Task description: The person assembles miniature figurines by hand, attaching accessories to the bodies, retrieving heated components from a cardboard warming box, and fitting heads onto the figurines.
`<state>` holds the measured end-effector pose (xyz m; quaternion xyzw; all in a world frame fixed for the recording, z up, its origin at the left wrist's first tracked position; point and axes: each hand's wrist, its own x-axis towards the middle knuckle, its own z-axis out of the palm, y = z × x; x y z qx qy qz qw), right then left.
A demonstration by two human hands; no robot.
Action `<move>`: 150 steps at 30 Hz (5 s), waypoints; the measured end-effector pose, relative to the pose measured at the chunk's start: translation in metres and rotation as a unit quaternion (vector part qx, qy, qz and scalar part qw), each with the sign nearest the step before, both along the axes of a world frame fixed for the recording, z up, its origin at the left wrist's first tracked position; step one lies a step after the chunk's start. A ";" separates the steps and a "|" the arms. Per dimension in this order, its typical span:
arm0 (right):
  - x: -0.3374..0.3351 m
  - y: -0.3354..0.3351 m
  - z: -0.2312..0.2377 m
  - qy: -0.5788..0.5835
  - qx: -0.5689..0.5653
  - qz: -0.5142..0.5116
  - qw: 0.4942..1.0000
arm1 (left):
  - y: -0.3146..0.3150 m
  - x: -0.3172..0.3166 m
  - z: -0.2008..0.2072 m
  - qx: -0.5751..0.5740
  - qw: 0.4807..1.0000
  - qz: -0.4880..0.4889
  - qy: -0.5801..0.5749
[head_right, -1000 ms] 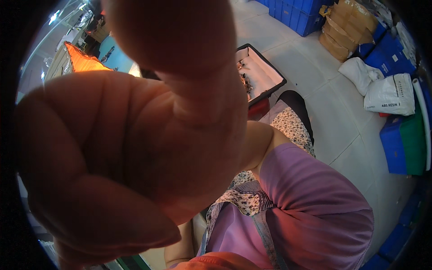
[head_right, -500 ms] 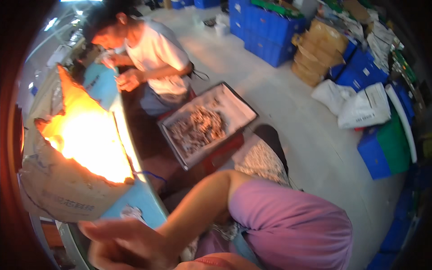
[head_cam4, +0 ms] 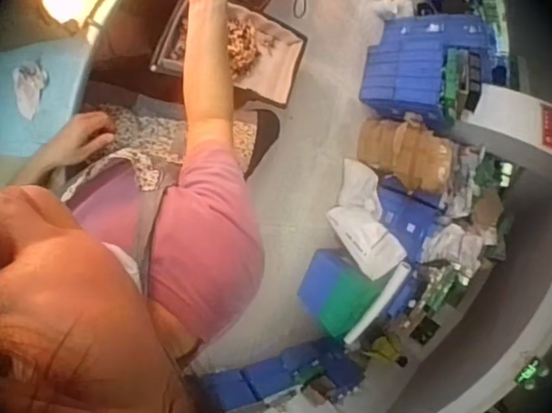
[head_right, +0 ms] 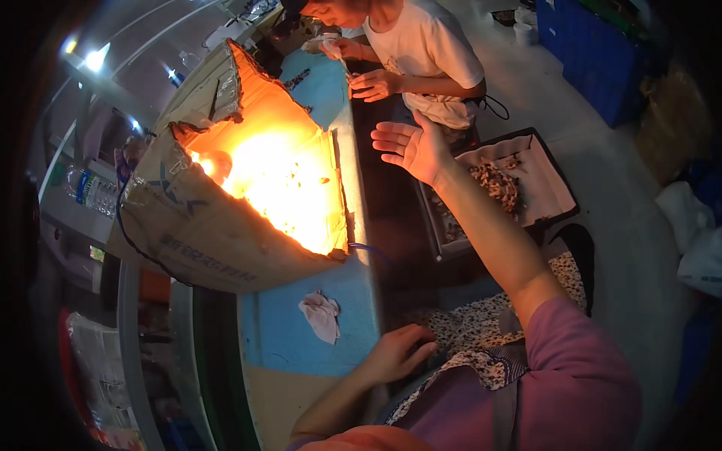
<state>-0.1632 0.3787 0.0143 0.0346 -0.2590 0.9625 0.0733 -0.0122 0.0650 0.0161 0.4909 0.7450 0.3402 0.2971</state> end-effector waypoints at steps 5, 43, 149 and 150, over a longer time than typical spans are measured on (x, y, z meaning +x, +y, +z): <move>-0.008 -0.006 0.003 -0.041 0.002 -0.027 0.999 | -0.002 -0.004 -0.007 0.010 1.000 -0.003 -0.007; -0.022 -0.107 -0.033 -0.050 0.363 -0.071 0.928 | 0.002 -0.015 -0.004 -0.034 0.997 0.000 -0.073; 0.015 -0.109 -0.028 0.047 0.595 -0.148 0.788 | -0.003 -0.021 0.009 0.031 0.979 0.100 -0.172; 0.027 -0.099 -0.036 0.096 0.632 -0.144 0.755 | -0.005 -0.024 0.017 0.030 0.976 0.115 -0.183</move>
